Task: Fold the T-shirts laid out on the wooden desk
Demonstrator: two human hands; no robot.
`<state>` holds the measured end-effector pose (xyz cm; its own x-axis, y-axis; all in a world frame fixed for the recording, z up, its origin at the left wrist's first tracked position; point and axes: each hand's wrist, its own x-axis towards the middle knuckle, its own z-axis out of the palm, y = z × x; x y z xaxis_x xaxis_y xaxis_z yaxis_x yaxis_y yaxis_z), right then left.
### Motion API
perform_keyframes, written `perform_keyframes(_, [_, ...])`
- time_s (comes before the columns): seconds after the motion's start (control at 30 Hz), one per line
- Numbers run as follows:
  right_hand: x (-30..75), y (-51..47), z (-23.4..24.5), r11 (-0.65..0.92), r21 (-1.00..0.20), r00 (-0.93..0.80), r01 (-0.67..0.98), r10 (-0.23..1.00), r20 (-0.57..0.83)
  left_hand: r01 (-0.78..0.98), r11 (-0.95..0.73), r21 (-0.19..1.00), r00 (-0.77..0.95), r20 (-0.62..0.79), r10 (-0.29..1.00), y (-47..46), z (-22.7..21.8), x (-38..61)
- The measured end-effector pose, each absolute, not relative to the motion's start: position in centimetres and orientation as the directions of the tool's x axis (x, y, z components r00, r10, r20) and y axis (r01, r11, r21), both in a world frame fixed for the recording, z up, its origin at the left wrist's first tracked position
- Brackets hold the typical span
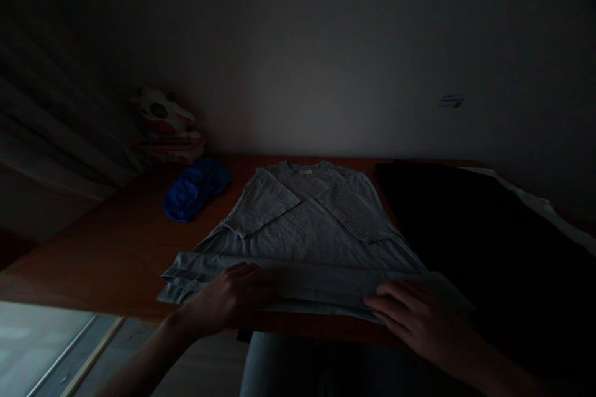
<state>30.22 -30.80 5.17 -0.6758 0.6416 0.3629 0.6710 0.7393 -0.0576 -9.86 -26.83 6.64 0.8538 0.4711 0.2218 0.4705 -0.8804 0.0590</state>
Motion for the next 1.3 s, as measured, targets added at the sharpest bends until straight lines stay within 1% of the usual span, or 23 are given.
perform_keyframes(0.1, [30.0,-30.9,4.9,0.747,0.023,-0.703,0.665,0.615,0.357,0.416,-0.909,-0.035,0.885,0.247,0.395,-26.8,6.1,-9.8])
perform_keyframes(0.2, [30.1,-30.8,4.7,0.761,0.067,-0.728,0.646,0.587,0.354,0.399,-0.912,-0.092,0.9,0.232,0.37,-26.9,6.1,-9.8])
perform_keyframes(0.3, [30.1,-30.5,4.5,0.764,0.087,-0.74,0.64,0.582,0.339,0.415,-0.904,-0.102,0.898,0.209,0.388,-26.8,6.4,-9.7])
perform_keyframes(0.43, [30.3,-30.0,4.2,0.719,0.123,-0.701,0.684,0.601,0.384,0.462,-0.883,-0.088,0.872,0.227,0.433,-26.7,6.3,-10.0])
perform_keyframes(0.5, [30.5,-29.9,4.1,0.686,0.118,-0.666,0.718,0.629,0.402,0.489,-0.868,-0.083,0.855,0.244,0.458,-26.7,6.1,-10.2])
perform_keyframes(0.63, [31.0,-29.7,4.2,0.647,0.075,-0.616,0.759,0.676,0.405,0.51,-0.856,-0.085,0.842,0.254,0.476,-26.7,5.6,-10.6])
perform_keyframes(0.73, [31.4,-29.4,4.4,0.623,0.02,-0.567,0.782,0.697,0.439,0.521,-0.849,-0.087,0.834,0.265,0.484,-26.6,5.4,-10.7])
perform_keyframes(0.77, [31.5,-29.1,4.5,0.605,-0.021,-0.534,0.796,0.718,0.447,0.527,-0.846,-0.085,0.828,0.275,0.488,-26.6,5.4,-10.7])
perform_keyframes(0.83, [31.6,-28.5,4.9,0.559,-0.14,-0.455,0.818,0.776,0.437,0.544,-0.836,-0.081,0.813,0.296,0.501,-26.4,5.3,-10.7])
perform_keyframes(0.93, [31.7,-27.1,5.8,0.474,-0.321,-0.361,0.82,0.863,0.354,0.532,-0.842,-0.094,0.82,0.306,0.484,-26.2,5.3,-10.5])
perform_keyframes(1.03, [31.9,-25.7,6.7,0.396,-0.408,-0.302,0.823,0.912,0.276,0.525,-0.847,-0.087,0.826,0.292,0.482,-25.7,5.4,-10.5])
perform_keyframes(1.1, [32.0,-24.7,7.1,0.347,-0.426,-0.266,0.836,0.934,0.239,0.568,-0.821,-0.061,0.796,0.292,0.529,-25.3,5.5,-10.6])
perform_keyframes(1.17, [31.9,-23.8,7.1,0.302,-0.419,-0.235,0.856,0.95,0.204,0.601,-0.799,-0.04,0.77,0.296,0.565,-24.9,5.6,-10.6])
perform_keyframes(1.3, [31.3,-22.2,6.7,0.225,-0.344,-0.186,0.912,0.972,0.144,0.627,-0.777,-0.054,0.764,0.238,0.6,-24.5,5.8,-10.1])
